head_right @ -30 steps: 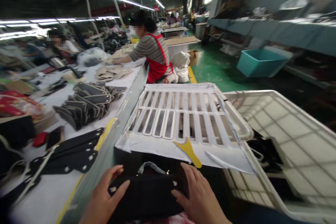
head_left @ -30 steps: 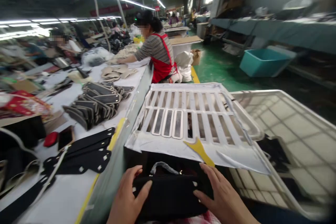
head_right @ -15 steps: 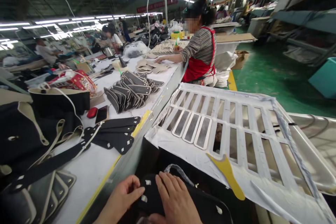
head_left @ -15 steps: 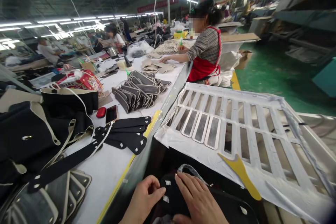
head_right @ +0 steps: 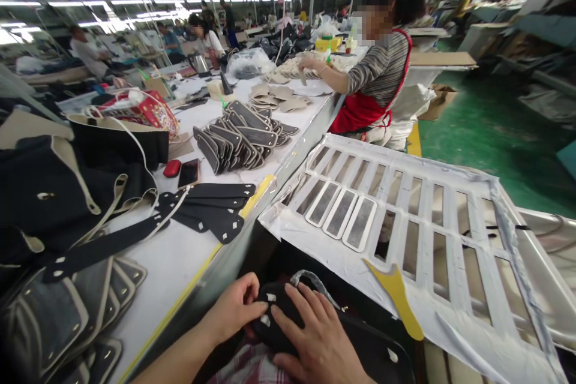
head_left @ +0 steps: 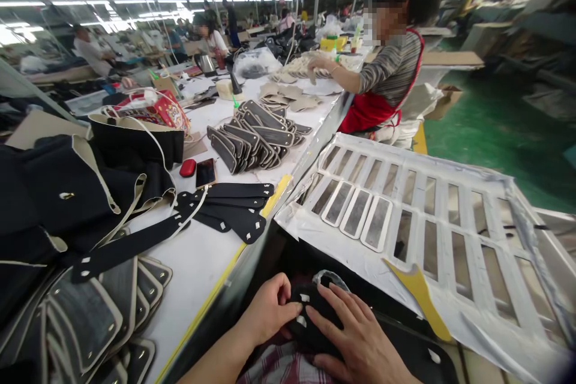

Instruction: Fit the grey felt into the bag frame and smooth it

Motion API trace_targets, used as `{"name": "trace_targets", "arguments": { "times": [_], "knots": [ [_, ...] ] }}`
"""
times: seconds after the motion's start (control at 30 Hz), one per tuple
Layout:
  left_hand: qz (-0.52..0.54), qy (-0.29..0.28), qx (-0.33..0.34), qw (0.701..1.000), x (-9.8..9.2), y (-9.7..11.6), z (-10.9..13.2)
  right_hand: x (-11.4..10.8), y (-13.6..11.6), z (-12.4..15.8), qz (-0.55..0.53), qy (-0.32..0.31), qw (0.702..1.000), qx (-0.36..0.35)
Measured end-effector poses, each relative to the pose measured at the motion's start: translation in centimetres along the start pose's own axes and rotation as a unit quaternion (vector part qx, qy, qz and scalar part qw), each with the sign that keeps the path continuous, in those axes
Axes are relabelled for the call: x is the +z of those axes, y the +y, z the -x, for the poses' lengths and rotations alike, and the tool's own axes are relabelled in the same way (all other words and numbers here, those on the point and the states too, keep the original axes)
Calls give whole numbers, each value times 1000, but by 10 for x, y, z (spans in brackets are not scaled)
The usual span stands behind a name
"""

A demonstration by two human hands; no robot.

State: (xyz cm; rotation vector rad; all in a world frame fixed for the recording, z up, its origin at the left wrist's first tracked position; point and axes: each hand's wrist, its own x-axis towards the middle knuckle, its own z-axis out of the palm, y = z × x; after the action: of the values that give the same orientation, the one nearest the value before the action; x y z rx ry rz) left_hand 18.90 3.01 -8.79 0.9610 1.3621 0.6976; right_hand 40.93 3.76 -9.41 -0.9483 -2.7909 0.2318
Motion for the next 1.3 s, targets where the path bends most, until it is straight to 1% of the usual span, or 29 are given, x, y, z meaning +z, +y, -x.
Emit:
{"name": "trace_targets", "arguments": {
  "times": [0.13,0.23,0.3,0.37,0.43,0.5,0.57,0.67,0.77,0.9,0.97,1.03,1.13,1.23,1.3],
  "knots": [
    [-48,1,15,999,-2,3,4,-4,-2,-3,23,-13,1000,-4],
    [-143,12,60,988,-3,7,9,-7,-1,0,43,-4,999,-17],
    [-178,6,88,980,-4,9,11,-10,1,7,63,10,997,-40],
    [-159,-16,90,983,-6,8,11,-14,3,18,79,16,995,-61],
    [-107,-53,69,990,-8,6,9,-18,3,29,77,6,995,-65],
    [-57,-92,42,993,-9,3,6,-22,1,36,53,-15,997,-61],
    [-39,-105,26,993,-9,1,5,-24,-1,38,16,-37,998,-57],
    [-65,-79,20,995,-7,1,7,-24,-3,37,-29,-49,997,-58],
    [-70,-52,17,996,-6,0,11,-21,-3,36,-46,-45,996,-57],
    [-79,-25,52,995,-5,-7,14,-18,0,35,-48,-42,996,-63],
    [-90,-8,53,994,-3,-10,14,-19,2,34,-20,-43,996,-72],
    [-102,20,34,994,1,-11,12,-19,4,33,28,-33,995,-91],
    [-139,58,26,988,7,-10,8,-15,10,32,117,20,984,-130],
    [-149,58,40,986,9,-9,6,-7,16,31,179,68,970,-153],
    [-138,58,41,988,10,-10,6,-2,20,29,187,75,967,-155]
  ]
}}
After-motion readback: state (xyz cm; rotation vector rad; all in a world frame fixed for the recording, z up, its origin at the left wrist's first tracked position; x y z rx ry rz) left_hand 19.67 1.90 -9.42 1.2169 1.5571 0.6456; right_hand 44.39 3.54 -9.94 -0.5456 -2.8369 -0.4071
